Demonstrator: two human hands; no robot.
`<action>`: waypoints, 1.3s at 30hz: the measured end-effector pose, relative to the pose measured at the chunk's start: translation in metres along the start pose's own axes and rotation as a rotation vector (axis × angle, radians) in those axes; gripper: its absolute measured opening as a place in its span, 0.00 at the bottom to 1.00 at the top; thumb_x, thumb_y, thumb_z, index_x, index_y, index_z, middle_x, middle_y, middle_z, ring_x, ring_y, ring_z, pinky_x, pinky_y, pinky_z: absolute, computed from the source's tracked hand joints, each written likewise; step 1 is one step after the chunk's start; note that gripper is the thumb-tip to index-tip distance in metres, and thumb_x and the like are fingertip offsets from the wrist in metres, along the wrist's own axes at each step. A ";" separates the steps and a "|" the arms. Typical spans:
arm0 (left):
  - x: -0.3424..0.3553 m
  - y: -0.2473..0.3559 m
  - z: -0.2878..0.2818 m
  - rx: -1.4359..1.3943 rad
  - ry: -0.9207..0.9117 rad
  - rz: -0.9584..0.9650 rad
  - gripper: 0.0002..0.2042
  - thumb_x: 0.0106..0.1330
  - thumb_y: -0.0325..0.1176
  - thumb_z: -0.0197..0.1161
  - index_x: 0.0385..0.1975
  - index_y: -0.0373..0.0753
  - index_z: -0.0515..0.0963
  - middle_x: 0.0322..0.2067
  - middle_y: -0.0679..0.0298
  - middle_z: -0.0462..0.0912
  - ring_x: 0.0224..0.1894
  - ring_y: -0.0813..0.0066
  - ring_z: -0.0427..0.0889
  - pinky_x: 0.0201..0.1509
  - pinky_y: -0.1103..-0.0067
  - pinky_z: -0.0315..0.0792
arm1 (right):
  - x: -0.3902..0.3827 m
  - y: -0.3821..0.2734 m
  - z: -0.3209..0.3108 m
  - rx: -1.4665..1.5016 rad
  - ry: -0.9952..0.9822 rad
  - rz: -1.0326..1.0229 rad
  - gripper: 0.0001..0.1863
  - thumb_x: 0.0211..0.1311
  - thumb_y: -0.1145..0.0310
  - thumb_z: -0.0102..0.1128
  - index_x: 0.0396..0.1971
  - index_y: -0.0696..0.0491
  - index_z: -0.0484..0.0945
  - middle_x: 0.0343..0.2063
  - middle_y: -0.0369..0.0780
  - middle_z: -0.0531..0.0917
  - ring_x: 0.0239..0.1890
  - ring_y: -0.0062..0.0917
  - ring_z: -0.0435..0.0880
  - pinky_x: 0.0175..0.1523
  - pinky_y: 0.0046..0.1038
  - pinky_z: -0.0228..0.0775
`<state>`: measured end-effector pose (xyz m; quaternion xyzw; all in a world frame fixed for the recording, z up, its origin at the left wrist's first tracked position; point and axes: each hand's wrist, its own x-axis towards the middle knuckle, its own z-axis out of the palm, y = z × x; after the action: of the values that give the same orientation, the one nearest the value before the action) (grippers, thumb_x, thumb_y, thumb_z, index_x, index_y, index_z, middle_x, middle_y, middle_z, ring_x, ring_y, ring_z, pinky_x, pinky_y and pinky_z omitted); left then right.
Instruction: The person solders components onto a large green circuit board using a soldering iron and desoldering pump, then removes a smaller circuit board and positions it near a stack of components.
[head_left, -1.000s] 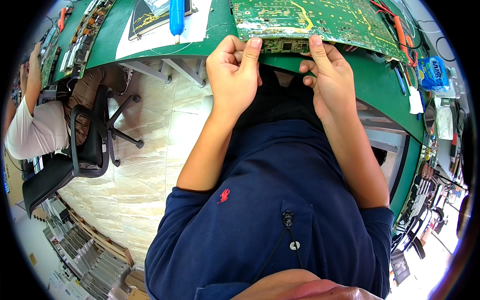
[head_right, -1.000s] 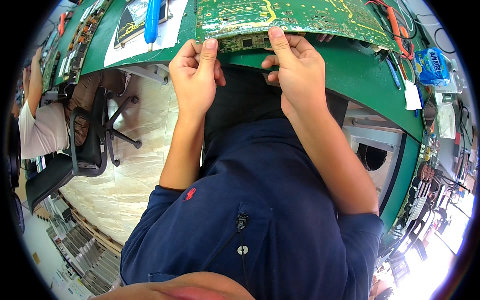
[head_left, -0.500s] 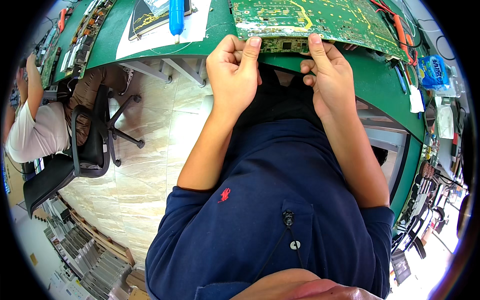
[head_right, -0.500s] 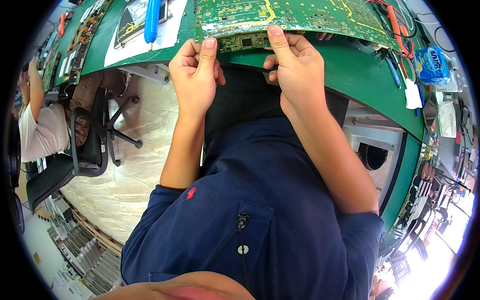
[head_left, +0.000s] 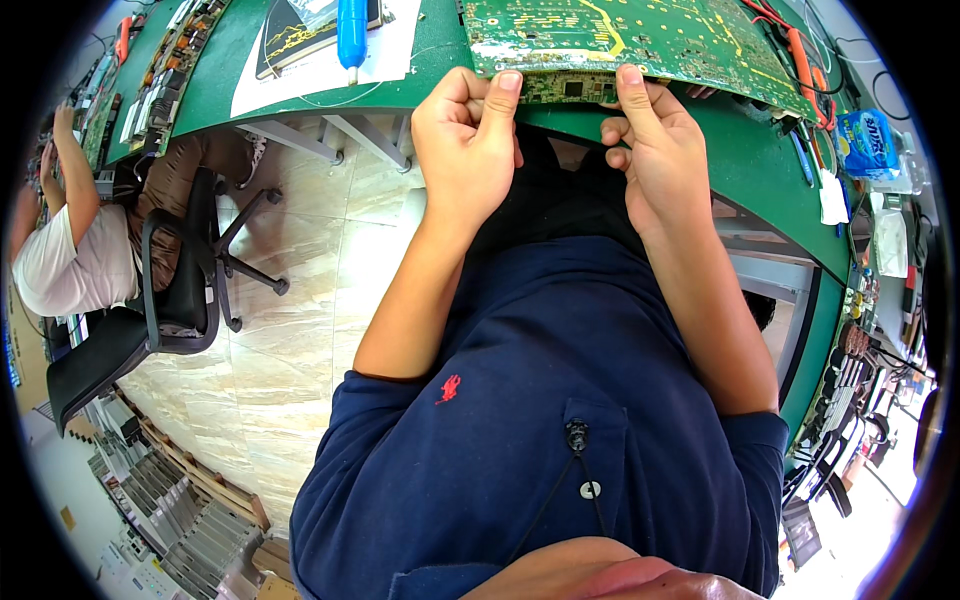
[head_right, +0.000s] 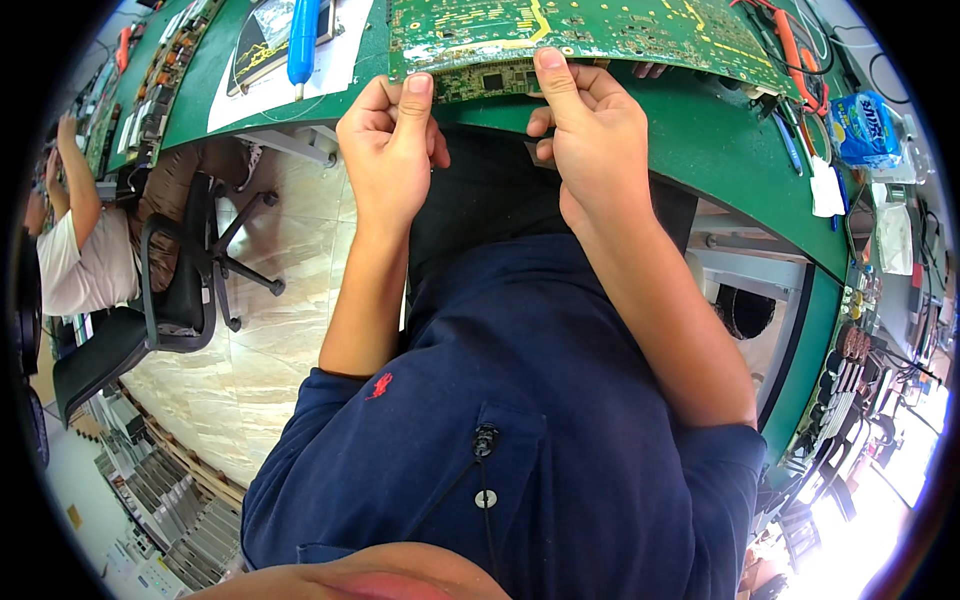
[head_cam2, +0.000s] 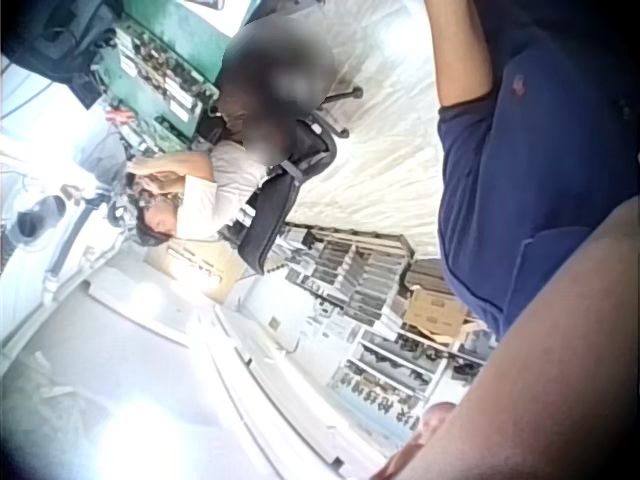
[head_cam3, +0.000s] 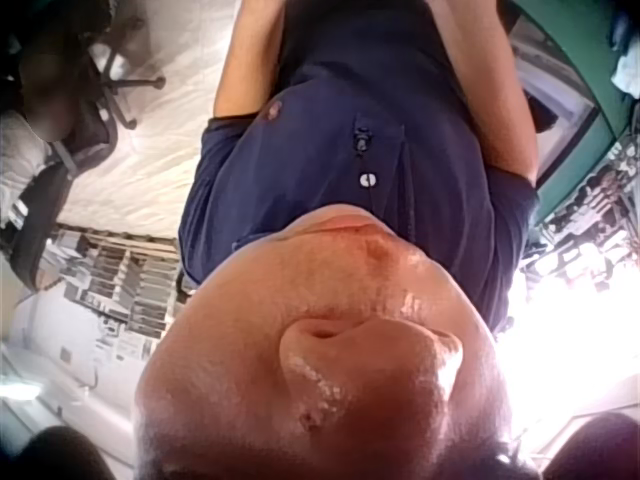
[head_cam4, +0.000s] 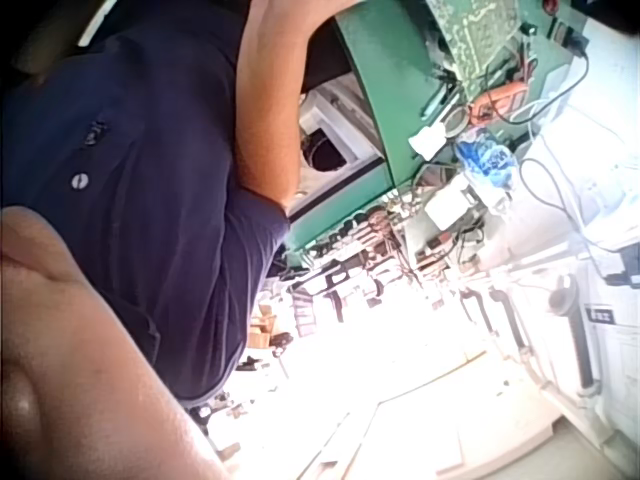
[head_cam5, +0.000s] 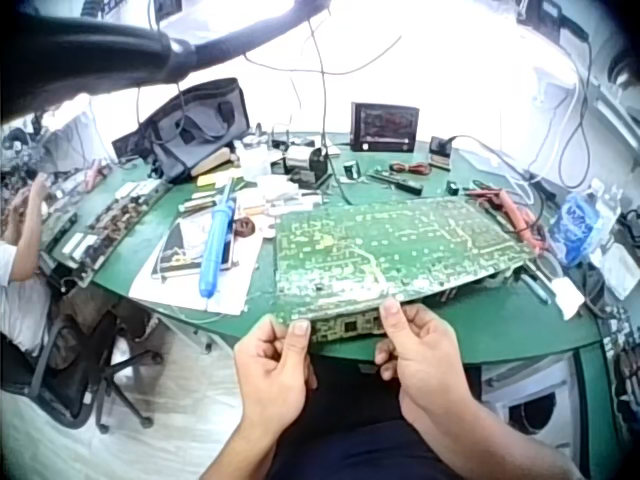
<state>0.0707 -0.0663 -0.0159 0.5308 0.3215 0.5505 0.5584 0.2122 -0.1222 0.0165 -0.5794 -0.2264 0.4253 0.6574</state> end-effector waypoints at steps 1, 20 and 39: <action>0.000 0.000 0.000 0.002 0.000 -0.003 0.16 0.70 0.38 0.60 0.21 0.38 0.69 0.11 0.71 0.67 0.10 0.85 0.65 0.14 0.84 0.62 | 0.000 0.000 0.000 -0.001 -0.004 0.003 0.20 0.62 0.55 0.66 0.37 0.59 0.75 0.25 0.34 0.77 0.21 0.13 0.73 0.21 0.14 0.62; -0.010 -0.006 -0.006 0.088 0.013 -0.034 0.12 0.71 0.37 0.60 0.28 0.36 0.74 0.13 0.69 0.72 0.13 0.85 0.70 0.18 0.86 0.62 | -0.009 0.006 -0.004 -0.085 -0.073 -0.130 0.17 0.66 0.63 0.62 0.41 0.65 0.75 0.32 0.43 0.83 0.28 0.23 0.85 0.27 0.19 0.76; -0.009 0.000 -0.002 0.230 -0.004 -0.061 0.21 0.76 0.41 0.50 0.22 0.33 0.71 0.12 0.62 0.72 0.14 0.78 0.71 0.19 0.82 0.66 | -0.006 -0.002 -0.004 -0.049 -0.040 -0.018 0.19 0.65 0.61 0.63 0.41 0.65 0.76 0.30 0.41 0.82 0.23 0.22 0.82 0.24 0.18 0.71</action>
<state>0.0674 -0.0750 -0.0182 0.5824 0.3973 0.4915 0.5112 0.2130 -0.1295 0.0190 -0.5844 -0.2553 0.4252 0.6422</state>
